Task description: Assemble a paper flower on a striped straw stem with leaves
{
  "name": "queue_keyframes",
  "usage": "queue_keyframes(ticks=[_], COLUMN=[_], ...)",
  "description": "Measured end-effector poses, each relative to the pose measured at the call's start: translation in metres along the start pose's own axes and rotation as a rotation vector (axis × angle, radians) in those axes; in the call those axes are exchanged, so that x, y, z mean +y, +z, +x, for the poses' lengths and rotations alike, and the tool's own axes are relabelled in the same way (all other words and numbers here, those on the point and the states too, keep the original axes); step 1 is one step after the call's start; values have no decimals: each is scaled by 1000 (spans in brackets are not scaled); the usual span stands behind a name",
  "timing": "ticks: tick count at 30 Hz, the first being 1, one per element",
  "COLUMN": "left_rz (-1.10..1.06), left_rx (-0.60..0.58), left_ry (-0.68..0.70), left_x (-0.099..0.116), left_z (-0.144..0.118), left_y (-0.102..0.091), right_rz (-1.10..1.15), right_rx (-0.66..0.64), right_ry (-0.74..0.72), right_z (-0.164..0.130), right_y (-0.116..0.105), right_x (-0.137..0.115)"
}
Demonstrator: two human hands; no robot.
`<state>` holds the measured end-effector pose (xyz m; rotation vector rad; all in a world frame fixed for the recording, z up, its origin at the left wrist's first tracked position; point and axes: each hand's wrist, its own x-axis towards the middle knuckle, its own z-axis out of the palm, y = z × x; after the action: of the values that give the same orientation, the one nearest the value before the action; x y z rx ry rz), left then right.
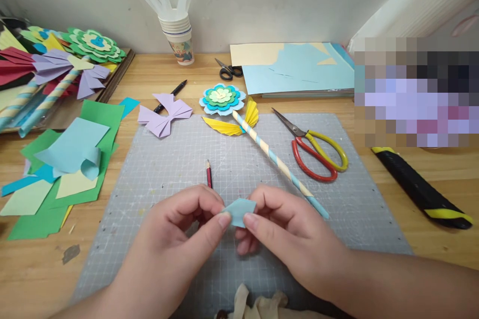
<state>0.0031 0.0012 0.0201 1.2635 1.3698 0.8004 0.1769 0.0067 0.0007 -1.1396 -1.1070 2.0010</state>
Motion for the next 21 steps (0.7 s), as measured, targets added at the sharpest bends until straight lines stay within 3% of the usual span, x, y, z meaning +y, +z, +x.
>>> queue_keyframes(ticks=[10, 15, 21], left_rz=[-55, -154, -323], left_rx=[39, -6, -90], left_ry=[-22, -134, -308], left_x=[-2, -4, -3], left_z=[0, 1, 3], left_y=[2, 0, 2], right_rz=[-71, -173, 16], right_rx=[5, -50, -59], right_ry=[73, 35, 96], right_z=[2, 0, -1], right_y=[1, -2, 3], right_x=[-4, 0, -1])
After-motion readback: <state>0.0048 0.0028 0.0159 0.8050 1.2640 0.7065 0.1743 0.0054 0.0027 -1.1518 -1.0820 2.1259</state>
